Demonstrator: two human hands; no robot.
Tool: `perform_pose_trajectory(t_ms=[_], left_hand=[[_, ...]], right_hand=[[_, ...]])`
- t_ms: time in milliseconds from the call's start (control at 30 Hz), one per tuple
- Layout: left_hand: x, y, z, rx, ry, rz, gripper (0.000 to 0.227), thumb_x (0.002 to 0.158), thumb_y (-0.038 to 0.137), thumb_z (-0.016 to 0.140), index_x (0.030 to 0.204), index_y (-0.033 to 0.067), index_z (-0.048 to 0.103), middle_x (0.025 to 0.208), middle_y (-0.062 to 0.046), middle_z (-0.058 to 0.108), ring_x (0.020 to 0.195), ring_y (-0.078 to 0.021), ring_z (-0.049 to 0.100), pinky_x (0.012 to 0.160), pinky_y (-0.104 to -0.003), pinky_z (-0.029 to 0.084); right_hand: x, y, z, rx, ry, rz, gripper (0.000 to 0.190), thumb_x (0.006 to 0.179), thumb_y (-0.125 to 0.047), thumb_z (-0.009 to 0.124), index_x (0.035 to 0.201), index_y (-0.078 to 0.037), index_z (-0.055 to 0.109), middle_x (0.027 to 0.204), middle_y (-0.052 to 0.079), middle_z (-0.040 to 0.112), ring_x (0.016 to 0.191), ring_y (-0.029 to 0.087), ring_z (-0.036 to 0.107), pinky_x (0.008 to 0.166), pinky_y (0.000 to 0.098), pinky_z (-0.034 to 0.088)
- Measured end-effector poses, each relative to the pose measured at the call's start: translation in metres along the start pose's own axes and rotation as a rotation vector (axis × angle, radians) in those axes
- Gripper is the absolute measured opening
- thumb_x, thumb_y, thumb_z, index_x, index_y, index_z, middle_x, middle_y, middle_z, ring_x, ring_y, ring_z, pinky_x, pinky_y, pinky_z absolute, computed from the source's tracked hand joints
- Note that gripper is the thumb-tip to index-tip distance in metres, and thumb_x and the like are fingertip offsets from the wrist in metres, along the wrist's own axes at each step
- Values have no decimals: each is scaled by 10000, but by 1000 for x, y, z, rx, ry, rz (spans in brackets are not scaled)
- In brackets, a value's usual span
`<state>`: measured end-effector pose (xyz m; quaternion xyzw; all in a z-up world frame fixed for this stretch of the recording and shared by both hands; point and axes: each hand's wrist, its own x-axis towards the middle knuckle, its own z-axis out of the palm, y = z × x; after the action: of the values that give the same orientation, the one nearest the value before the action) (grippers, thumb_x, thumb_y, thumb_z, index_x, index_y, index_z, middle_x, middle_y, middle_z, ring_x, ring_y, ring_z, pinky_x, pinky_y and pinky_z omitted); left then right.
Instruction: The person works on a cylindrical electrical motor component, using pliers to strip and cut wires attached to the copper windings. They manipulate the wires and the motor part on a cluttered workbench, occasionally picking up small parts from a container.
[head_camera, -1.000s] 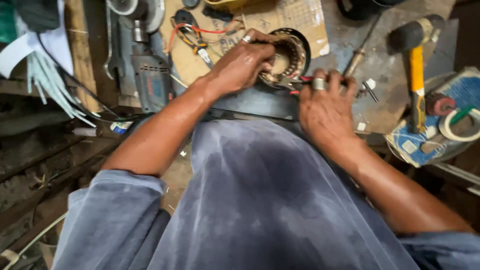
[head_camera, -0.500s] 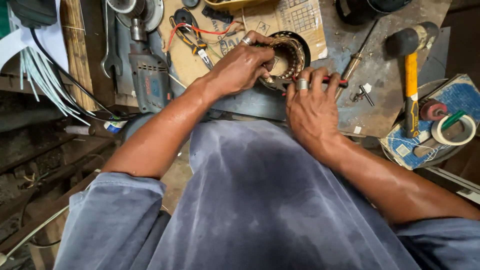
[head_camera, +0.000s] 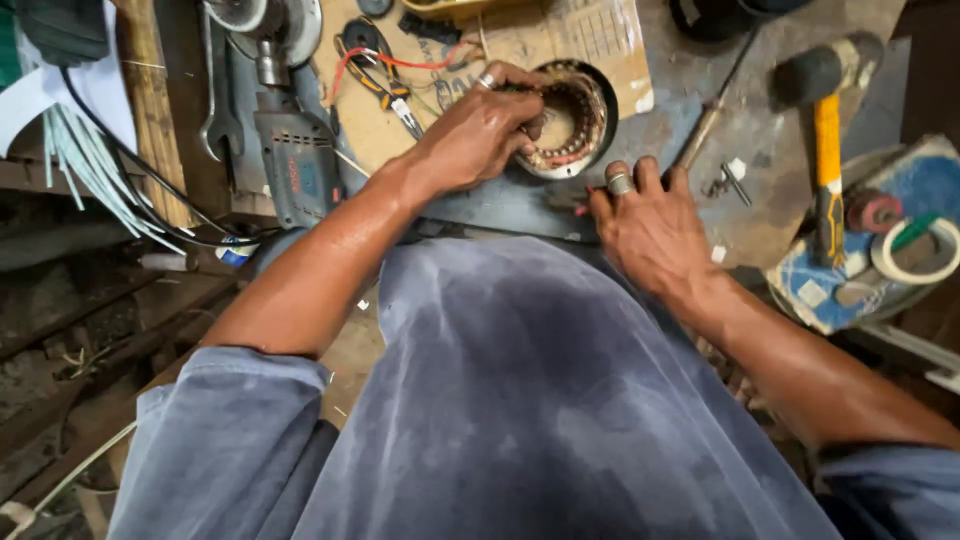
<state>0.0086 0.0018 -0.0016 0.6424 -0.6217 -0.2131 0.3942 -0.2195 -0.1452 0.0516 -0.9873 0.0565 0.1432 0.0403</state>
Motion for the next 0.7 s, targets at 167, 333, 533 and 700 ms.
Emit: perform_pose_trajectory(t_ms=[167, 333, 533, 700], left_hand=[[4, 1, 1, -58, 61, 60, 122, 925, 101, 678, 894, 40, 577, 942, -117, 686, 1228, -413, 556, 922, -477, 467], [2, 10, 0, 59, 31, -2, 151, 814, -28, 710, 882, 49, 599, 950, -93, 706, 1272, -383, 548, 908, -484, 506], [-10, 35, 3, 296, 152, -93, 113, 861, 40, 726, 958, 41, 669, 1265, -115, 574, 1231, -351, 496, 959, -488, 485], [-22, 28, 34, 143, 278, -324, 150, 910, 40, 757, 844, 0, 628, 1319, -168, 476, 1124, -318, 543, 955, -462, 557]], right_hand=[[-10, 1, -23, 260, -62, 45, 506, 832, -131, 637, 1337, -101, 633, 1279, 176, 620, 1034, 423, 524, 816, 563, 447], [17, 22, -37, 33, -154, 77, 343, 885, -163, 575, 1207, -147, 693, 1174, 227, 615, 1017, 383, 514, 821, 544, 415], [46, 45, -55, -183, -144, -110, 266, 962, -237, 565, 1146, -257, 756, 1139, 118, 705, 1009, 288, 571, 903, 523, 416], [56, 63, -53, -319, 40, -285, 236, 934, -317, 596, 1123, -325, 737, 1238, 19, 695, 1036, 246, 599, 889, 498, 409]])
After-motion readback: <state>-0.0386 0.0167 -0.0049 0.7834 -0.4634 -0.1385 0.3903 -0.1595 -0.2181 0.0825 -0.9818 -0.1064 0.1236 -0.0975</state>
